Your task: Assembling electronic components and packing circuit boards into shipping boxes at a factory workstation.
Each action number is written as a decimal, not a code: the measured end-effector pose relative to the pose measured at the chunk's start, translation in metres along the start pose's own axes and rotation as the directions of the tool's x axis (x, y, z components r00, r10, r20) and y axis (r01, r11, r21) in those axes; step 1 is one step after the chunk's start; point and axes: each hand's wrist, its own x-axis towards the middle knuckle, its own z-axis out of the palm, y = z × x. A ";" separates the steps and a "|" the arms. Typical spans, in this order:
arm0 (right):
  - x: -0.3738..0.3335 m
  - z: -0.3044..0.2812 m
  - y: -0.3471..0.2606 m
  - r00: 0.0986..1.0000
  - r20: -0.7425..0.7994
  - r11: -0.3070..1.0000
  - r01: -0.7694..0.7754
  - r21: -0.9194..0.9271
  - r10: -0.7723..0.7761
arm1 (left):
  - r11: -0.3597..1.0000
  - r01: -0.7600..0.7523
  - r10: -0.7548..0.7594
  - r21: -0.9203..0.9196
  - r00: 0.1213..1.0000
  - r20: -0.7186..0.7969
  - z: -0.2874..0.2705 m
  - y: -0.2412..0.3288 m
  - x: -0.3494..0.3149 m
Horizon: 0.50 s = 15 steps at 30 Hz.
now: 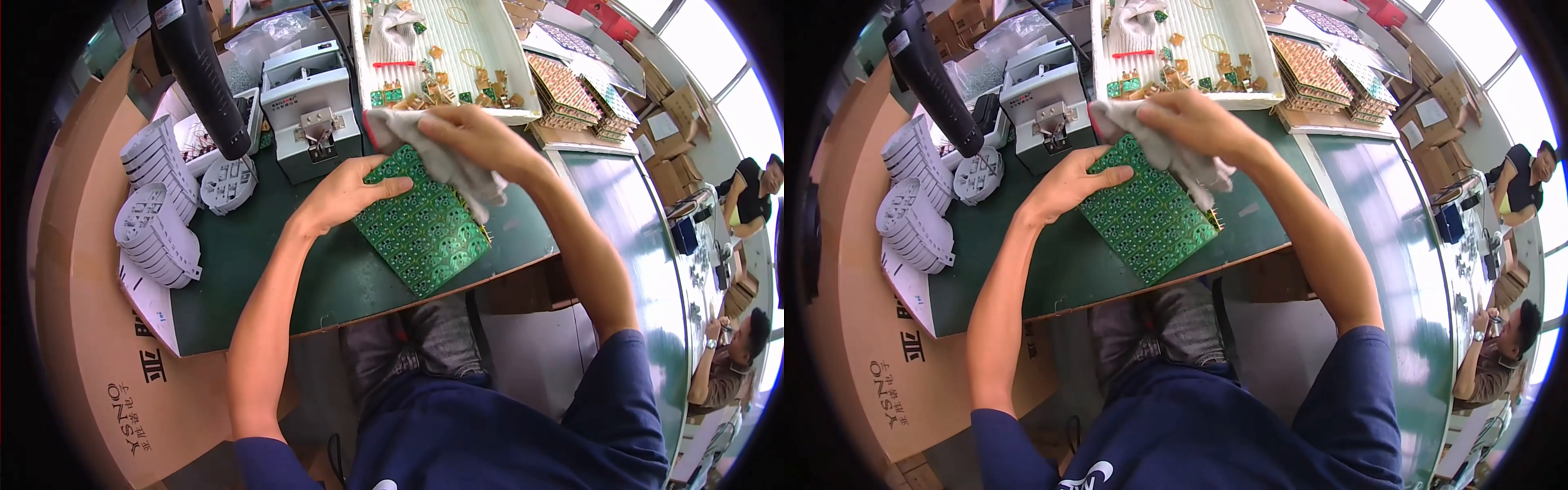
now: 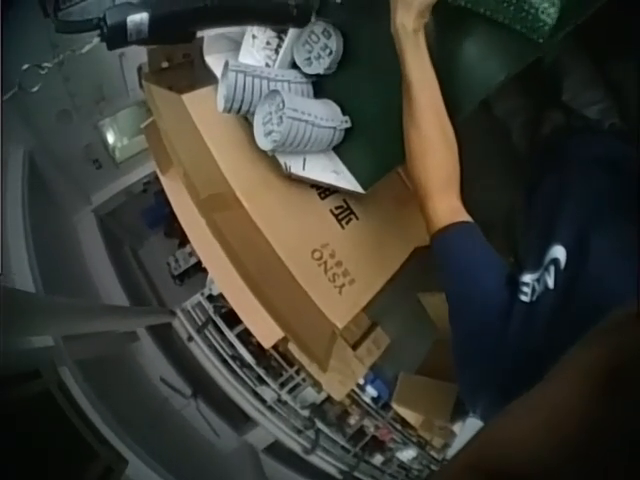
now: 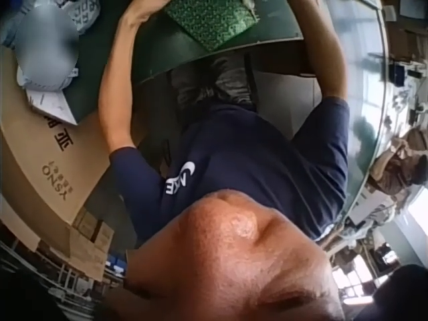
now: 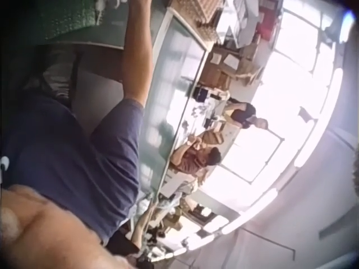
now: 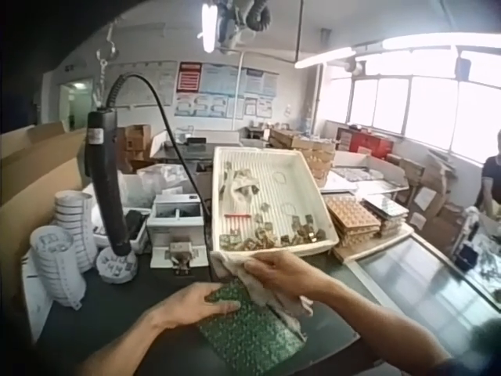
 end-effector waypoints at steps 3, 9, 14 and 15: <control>0.001 0.010 0.015 0.999 0.049 0.999 0.008 0.047 -0.011 | 0.999 -0.046 0.046 0.016 0.998 -0.053 0.006 0.000 0.002; 0.000 0.016 0.009 0.991 0.105 0.979 0.104 -0.175 -0.086 | 0.986 0.003 0.014 0.169 0.995 -0.098 0.005 -0.004 0.001; 0.006 0.023 0.010 0.999 0.038 0.994 -0.030 -0.106 0.034 | 0.955 -0.047 0.097 0.292 0.983 -0.158 0.009 -0.005 0.003; 0.008 0.024 0.010 0.999 0.013 0.992 -0.044 -0.119 0.046 | 0.949 -0.032 0.090 0.313 0.981 -0.173 0.008 -0.004 0.004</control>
